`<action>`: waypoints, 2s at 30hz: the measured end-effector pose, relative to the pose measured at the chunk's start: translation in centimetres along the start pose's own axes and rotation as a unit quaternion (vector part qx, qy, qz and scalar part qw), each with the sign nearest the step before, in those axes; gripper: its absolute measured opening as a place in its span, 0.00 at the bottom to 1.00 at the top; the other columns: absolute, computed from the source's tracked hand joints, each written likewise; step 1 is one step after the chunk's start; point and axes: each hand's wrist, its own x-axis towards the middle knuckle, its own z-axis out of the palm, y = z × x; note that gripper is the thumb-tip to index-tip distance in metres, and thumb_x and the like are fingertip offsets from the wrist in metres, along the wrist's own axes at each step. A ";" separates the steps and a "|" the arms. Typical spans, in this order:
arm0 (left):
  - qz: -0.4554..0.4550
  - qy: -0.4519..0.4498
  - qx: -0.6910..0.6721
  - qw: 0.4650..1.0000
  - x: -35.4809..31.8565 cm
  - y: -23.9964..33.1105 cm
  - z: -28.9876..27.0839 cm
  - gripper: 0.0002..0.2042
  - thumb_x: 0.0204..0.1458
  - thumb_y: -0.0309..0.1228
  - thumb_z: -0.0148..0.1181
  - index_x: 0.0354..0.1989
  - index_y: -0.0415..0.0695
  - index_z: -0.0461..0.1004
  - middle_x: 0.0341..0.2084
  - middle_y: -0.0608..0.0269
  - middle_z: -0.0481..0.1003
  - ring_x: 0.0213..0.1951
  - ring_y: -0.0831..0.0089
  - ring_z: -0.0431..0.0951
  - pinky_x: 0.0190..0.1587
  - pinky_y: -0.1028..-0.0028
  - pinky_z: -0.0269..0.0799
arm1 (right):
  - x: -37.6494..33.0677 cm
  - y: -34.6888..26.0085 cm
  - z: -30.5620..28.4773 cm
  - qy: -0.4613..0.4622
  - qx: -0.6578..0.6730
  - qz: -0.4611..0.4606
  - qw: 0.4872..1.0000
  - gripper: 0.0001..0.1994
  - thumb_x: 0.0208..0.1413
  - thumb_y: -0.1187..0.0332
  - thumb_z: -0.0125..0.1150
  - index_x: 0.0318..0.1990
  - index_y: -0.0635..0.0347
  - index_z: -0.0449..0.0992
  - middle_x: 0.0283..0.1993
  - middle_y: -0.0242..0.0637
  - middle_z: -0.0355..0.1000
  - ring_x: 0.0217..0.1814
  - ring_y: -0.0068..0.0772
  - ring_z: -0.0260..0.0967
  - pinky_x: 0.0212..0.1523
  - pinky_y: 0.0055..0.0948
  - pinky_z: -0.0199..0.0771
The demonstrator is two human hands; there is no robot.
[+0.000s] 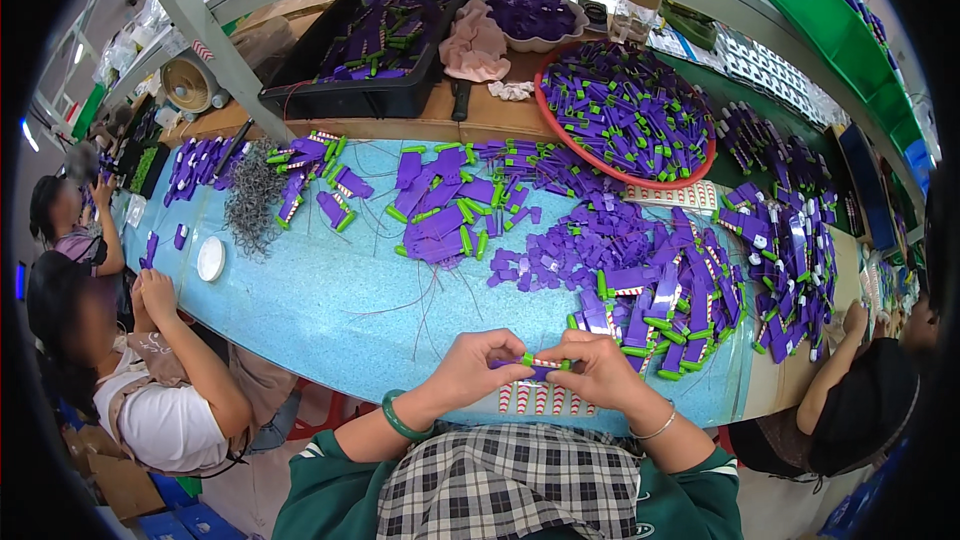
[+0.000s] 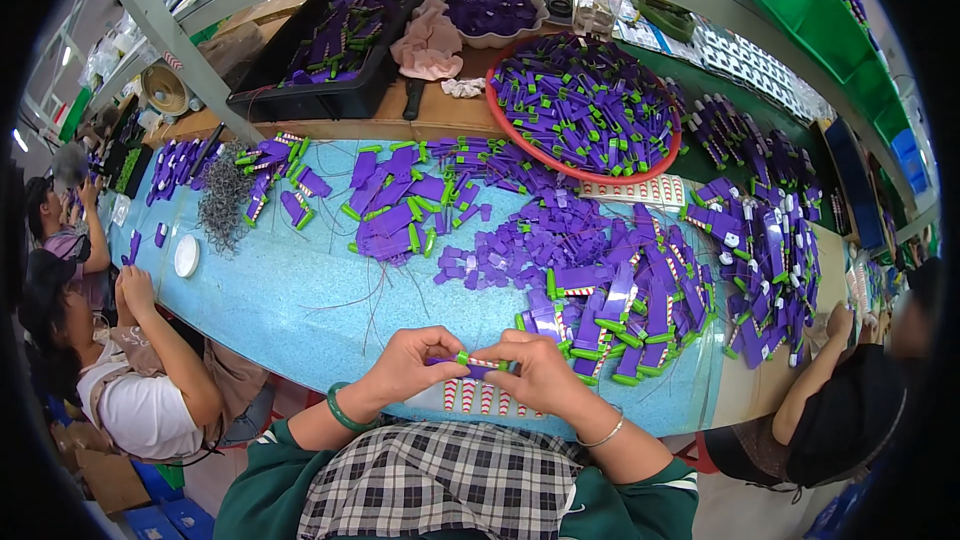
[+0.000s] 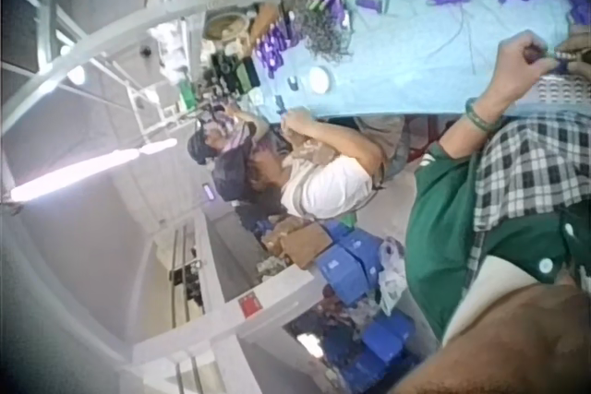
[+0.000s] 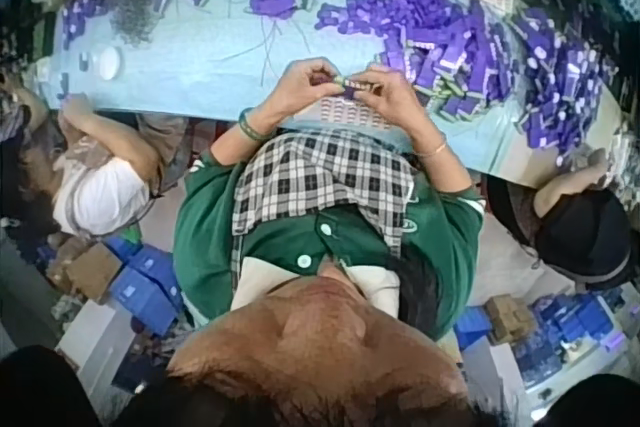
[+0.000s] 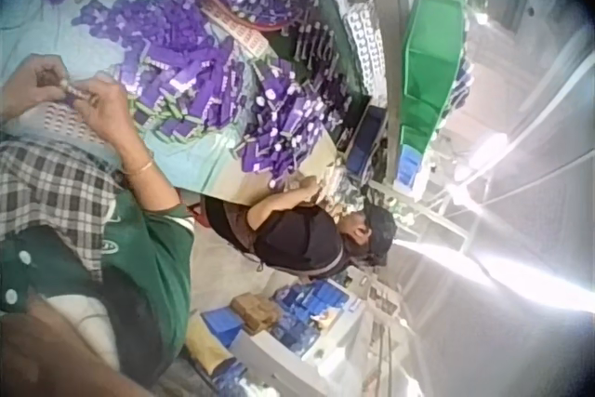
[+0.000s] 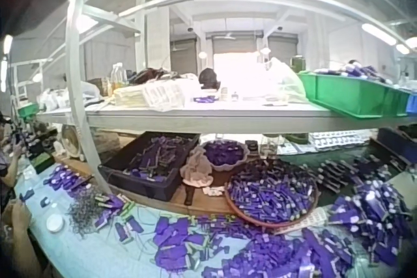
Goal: The person assembles small purple and green plastic components by hand at a shared workstation. They repeatedly pick up a purple piece, attach a green piece, and place the assembled unit on the table.
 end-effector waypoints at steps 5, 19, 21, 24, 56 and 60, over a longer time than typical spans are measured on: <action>0.042 0.019 -0.202 0.978 0.6 0.1 0.5 0.07 0.48 0.23 0.62 0.36 0.37 0.76 0.36 0.65 0.75 0.38 0.80 0.73 0.43 0.78 0.69 | 0.6 0.4 2.8 0.092 0.294 -0.008 0.951 0.12 0.44 0.83 0.65 0.37 0.63 0.75 0.34 0.30 0.69 0.39 0.21 0.70 0.38 0.21 0.73; 0.175 0.003 0.290 0.941 -1.8 3.9 -4.5 0.06 0.44 0.26 0.62 0.26 0.39 0.71 0.23 0.55 0.70 0.27 0.57 0.72 0.29 0.64 0.66 | 6.2 -3.6 -1.5 -0.065 -0.396 -0.228 0.887 0.07 0.45 0.66 0.62 0.24 0.57 0.71 0.26 0.33 0.67 0.25 0.36 0.70 0.20 0.35 0.68; 0.130 0.051 0.313 0.939 -2.6 4.7 -6.0 0.06 0.47 0.25 0.62 0.26 0.38 0.71 0.21 0.61 0.73 0.26 0.71 0.73 0.29 0.72 0.68 | 7.8 -3.0 -1.8 -0.018 -0.480 -0.240 0.843 0.04 0.43 0.68 0.59 0.23 0.56 0.71 0.28 0.33 0.67 0.28 0.35 0.70 0.21 0.33 0.69; 0.121 0.231 0.027 0.965 -3.9 5.6 -6.7 0.04 0.54 0.26 0.55 0.34 0.40 0.69 0.23 0.62 0.72 0.28 0.73 0.72 0.31 0.72 0.69 | 9.6 -1.7 -1.7 -0.004 -0.527 -0.249 0.813 0.02 0.40 0.72 0.56 0.24 0.56 0.71 0.33 0.33 0.67 0.33 0.32 0.69 0.25 0.31 0.73; 0.100 -0.017 0.189 0.977 0.6 1.1 1.5 0.10 0.56 0.34 0.49 0.31 0.39 0.71 0.21 0.53 0.74 0.25 0.55 0.76 0.27 0.63 0.69 | 2.2 -1.9 1.6 0.128 -0.063 -0.052 0.988 0.07 0.48 0.73 0.65 0.29 0.65 0.72 0.25 0.35 0.66 0.22 0.24 0.63 0.23 0.24 0.63; 0.112 -0.053 0.239 0.963 2.4 1.1 1.0 0.11 0.56 0.37 0.51 0.35 0.41 0.72 0.21 0.54 0.76 0.26 0.55 0.77 0.29 0.63 0.71 | 2.2 -1.1 0.2 0.118 -0.073 -0.006 0.990 0.06 0.49 0.72 0.63 0.30 0.64 0.72 0.24 0.35 0.67 0.22 0.25 0.64 0.24 0.25 0.64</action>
